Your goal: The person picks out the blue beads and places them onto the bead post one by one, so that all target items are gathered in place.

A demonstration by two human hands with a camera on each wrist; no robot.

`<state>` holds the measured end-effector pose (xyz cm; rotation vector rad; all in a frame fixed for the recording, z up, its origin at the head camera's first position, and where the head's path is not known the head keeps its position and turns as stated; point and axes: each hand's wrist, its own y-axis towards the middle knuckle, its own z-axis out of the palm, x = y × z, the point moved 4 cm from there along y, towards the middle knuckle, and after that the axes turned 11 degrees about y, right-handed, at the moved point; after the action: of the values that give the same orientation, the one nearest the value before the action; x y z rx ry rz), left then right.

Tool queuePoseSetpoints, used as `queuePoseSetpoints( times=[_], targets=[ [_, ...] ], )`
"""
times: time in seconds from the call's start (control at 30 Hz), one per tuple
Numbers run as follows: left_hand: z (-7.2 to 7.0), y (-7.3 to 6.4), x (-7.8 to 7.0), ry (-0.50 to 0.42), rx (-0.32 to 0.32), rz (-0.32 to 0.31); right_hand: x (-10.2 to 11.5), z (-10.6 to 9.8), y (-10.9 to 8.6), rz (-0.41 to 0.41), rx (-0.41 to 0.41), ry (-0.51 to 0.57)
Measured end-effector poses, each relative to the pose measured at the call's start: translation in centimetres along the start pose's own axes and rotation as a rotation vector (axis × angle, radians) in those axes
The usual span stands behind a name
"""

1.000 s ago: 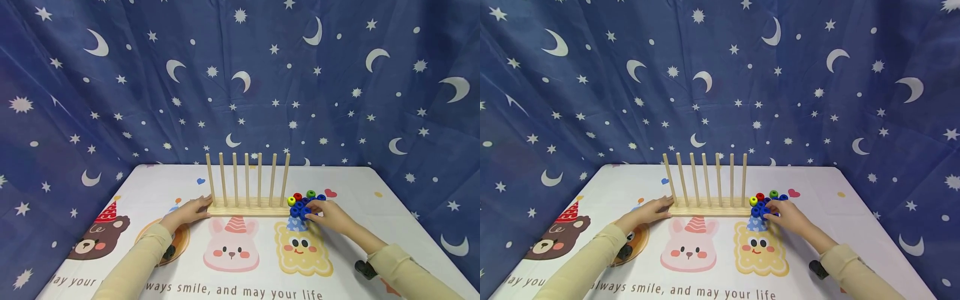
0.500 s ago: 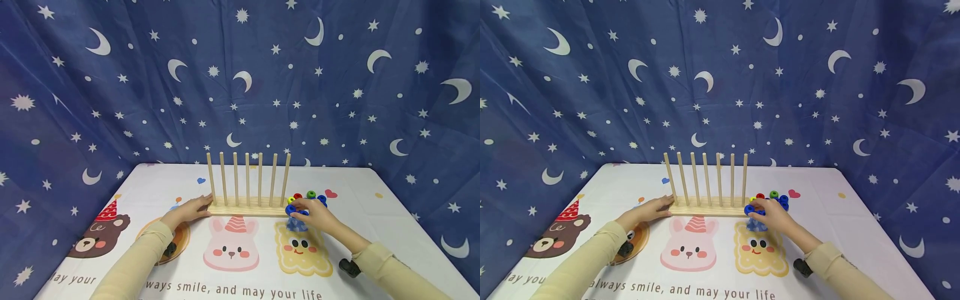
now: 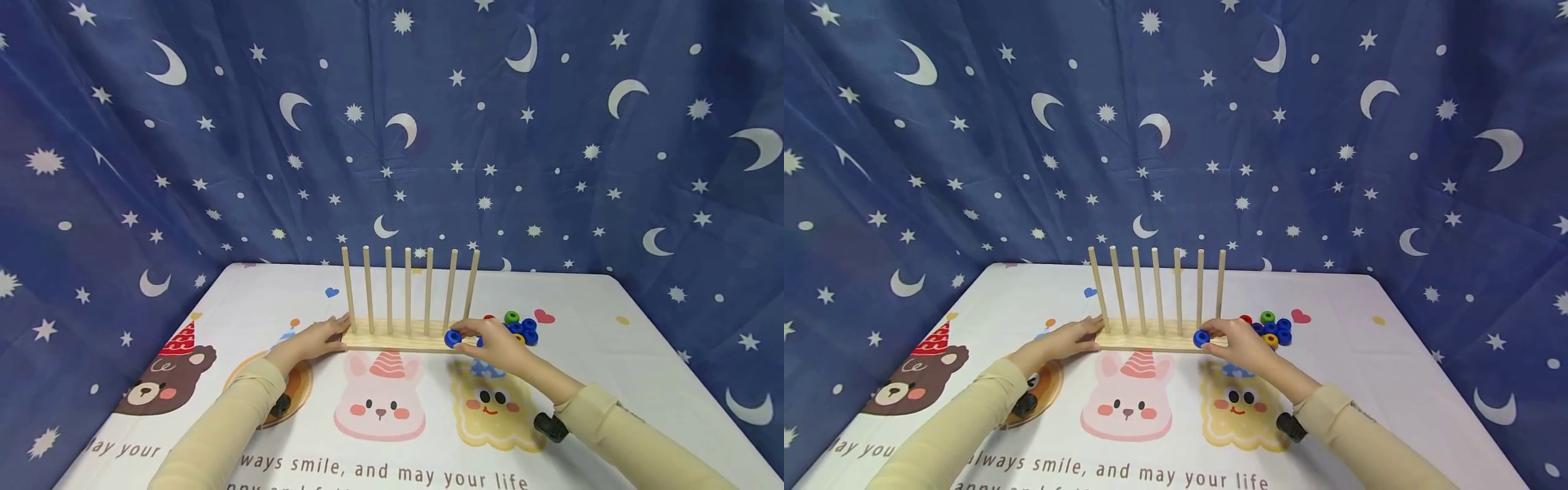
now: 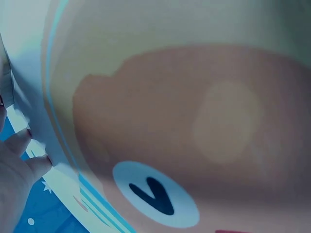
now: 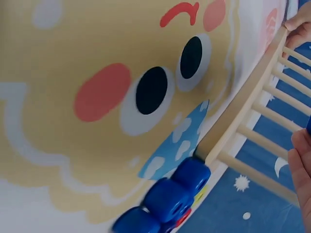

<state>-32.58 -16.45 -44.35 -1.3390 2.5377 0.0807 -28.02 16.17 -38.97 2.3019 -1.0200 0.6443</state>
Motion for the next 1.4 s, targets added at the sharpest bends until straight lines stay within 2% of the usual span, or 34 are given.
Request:
queuePoseSetpoints(
  times=[0.1, 0.17, 0.4, 0.6, 0.77, 0.9, 1.4],
  targets=[
    [0.2, 0.0, -0.2, -0.025, 0.012, 0.007, 0.5, 0.5, 0.5, -0.020, 0.006, -0.006],
    [0.4, -0.1, -0.1, -0.028, 0.016, -0.010, 0.9, 0.9, 1.0, -0.035, 0.014, 0.003],
    [0.6, -0.7, 0.1, -0.013, 0.011, -0.025, 2.1, 1.8, 2.7, -0.075, 0.020, 0.056],
    [0.0, -0.2, -0.1, 0.018, 0.013, -0.012, 3.5, 1.1, 4.5, -0.121, -0.048, 0.096],
    [-0.1, -0.2, 0.0, 0.039, 0.029, -0.028, 4.8, 0.7, 5.9, -0.163, -0.070, 0.099],
    [-0.2, 0.0, 0.0, 0.037, 0.015, -0.019, 6.1, 0.1, 6.9, -0.200, -0.089, 0.091],
    [0.1, 0.3, 0.2, 0.023, 0.014, -0.030, 9.9, -2.6, 10.1, -0.274, -0.071, 0.081]
  ],
)
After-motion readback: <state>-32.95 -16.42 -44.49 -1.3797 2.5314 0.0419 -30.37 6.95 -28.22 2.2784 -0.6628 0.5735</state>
